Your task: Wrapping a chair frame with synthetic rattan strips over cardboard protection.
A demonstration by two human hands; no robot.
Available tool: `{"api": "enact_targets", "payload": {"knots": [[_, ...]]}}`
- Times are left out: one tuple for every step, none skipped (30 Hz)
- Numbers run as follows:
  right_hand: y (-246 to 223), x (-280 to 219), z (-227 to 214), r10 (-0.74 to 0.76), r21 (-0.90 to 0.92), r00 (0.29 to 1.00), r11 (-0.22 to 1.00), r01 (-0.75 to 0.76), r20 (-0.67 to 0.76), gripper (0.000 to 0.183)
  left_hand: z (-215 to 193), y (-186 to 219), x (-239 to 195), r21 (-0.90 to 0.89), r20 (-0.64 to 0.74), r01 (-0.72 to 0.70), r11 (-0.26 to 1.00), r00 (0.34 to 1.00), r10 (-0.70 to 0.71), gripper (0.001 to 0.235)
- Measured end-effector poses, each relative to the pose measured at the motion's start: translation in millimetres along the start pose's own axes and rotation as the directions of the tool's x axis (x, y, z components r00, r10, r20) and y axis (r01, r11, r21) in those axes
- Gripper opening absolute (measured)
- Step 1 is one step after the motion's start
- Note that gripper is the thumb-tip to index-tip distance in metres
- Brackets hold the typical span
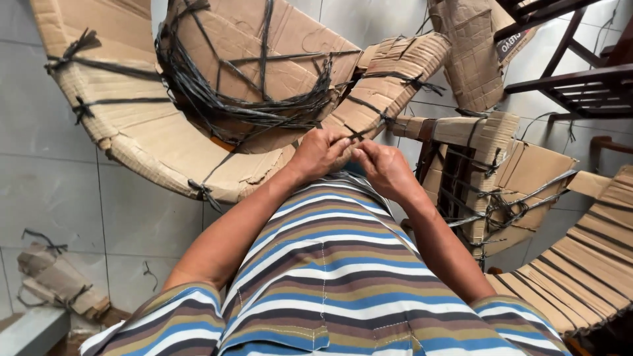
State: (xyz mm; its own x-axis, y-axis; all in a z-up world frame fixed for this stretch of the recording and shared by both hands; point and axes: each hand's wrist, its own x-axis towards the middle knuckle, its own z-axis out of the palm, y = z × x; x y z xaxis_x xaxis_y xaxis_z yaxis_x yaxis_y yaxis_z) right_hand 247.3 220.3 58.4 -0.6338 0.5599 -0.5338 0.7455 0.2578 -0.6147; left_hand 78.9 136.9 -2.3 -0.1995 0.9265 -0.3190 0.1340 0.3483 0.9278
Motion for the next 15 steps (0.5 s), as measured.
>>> {"api": "enact_targets", "payload": {"knots": [[-3.2,1.4,-0.5,-0.020,0.009,1.000,1.000,0.020,-0.001,0.027,1.8,0.8,-2.3,0.040,0.061,-0.011,0.999,0.998,0.009,0.027],[-6.5,6.7,-5.2,-0.046,0.010,0.999,0.999,0.046,-0.009,0.026,2.9,2.9,1.0,0.078,0.117,-0.035,0.996,0.993,0.026,0.027],[-7.1,8.8,-6.3,-0.050,0.007,0.998,0.999,0.050,-0.029,0.026,3.9,1.0,1.9,0.084,0.121,-0.055,0.995,0.992,0.045,0.027],[-8.0,11.6,-6.7,-0.039,-0.004,0.999,0.999,0.039,-0.032,0.027,4.9,-2.0,1.2,0.064,0.142,-0.038,0.997,0.989,0.029,0.022],[-8.4,15.4,-5.3,-0.028,-0.014,0.999,1.000,0.027,-0.035,0.028,5.3,-7.2,0.7,0.045,0.164,-0.020,0.999,0.986,0.013,0.018],[-7.1,18.4,-8.3,-0.026,-0.015,0.999,1.000,0.025,-0.024,0.028,4.8,-4.1,1.9,0.040,0.161,-0.011,0.999,0.987,0.004,0.018],[-5.2,21.9,-9.3,-0.069,-0.021,0.996,0.997,0.068,-0.052,0.028,4.2,-3.1,2.6,0.027,0.163,-0.029,0.999,0.986,0.024,0.014],[-3.0,21.1,-6.3,-0.108,-0.023,0.992,0.994,0.106,-0.067,0.028,5.4,-4.0,-3.7,0.012,0.164,-0.034,0.999,0.986,0.032,0.013],[-1.8,18.6,-4.4,-0.102,-0.020,0.994,0.995,0.101,-0.043,0.028,12.4,-16.3,-5.1,0.002,0.159,-0.011,1.000,0.987,0.011,0.013],[-2.2,21.4,-5.3,-0.111,0.050,0.991,0.992,0.115,-0.077,0.026,15.5,-27.4,-0.7,-0.011,0.137,0.001,1.000,0.991,0.000,0.017],[-3.4,23.9,-7.4,-0.117,0.120,0.987,0.984,0.130,-0.111,0.024,18.5,-37.1,3.6,-0.023,0.115,0.014,1.000,0.993,-0.011,0.026],[-4.1,25.6,-11.6,-0.128,0.121,0.985,0.983,0.141,-0.114,0.024,9.0,-17.7,-2.1,-0.017,0.107,0.010,1.000,0.994,-0.008,0.026],[-4.4,26.9,-16.6,-0.156,0.189,0.966,0.962,0.196,-0.204,0.022,0.4,2.3,-7.9,-0.045,0.096,0.019,0.999,0.995,-0.015,0.036],[-2.3,22.4,-19.7,-0.164,0.255,0.943,0.936,0.242,-0.290,0.024,-3.6,21.8,-18.1,-0.079,0.094,0.036,0.996,0.995,-0.029,0.046],[-9.1,20.8,-22.8,-0.162,0.259,0.944,0.936,0.240,-0.289,0.024,-4.4,20.9,-17.9,-0.078,0.096,0.040,0.996,0.995,-0.032,0.046]]}}
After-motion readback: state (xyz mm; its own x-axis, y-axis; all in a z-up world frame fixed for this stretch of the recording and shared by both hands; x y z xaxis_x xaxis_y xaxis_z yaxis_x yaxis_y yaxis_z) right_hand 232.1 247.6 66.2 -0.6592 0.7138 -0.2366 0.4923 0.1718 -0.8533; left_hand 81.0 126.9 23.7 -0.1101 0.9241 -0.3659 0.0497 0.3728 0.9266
